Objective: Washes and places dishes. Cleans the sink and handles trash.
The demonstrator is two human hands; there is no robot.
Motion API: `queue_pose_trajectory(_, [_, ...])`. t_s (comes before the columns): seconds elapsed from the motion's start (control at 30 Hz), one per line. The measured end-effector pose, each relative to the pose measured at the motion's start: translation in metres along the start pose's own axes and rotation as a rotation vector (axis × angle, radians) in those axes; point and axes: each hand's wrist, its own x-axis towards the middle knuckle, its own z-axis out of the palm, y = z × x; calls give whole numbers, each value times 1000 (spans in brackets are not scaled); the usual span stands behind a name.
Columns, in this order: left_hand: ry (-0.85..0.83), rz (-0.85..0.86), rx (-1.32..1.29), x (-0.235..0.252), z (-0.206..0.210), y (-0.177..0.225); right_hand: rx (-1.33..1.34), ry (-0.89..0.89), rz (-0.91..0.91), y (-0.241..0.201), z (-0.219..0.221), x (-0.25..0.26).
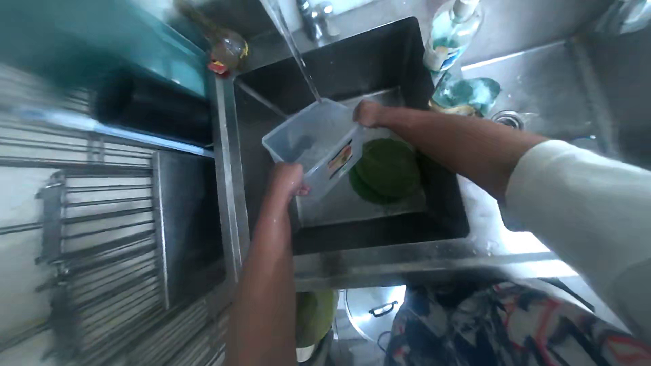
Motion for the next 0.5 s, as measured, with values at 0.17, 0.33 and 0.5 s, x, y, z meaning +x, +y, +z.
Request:
queue_pose_trajectory(0.17, [-7,-50,105,1,-13,14,22,-36,77,-15,2,6])
queue_pose_trajectory(0.33, [-76,-82,261,-7,-22,17,127,-174,117,6,21,-1])
queue_pose_trajectory(0.5, [-99,-39,125,-1,-7,21,-8,-92,126,-16,-25,-8])
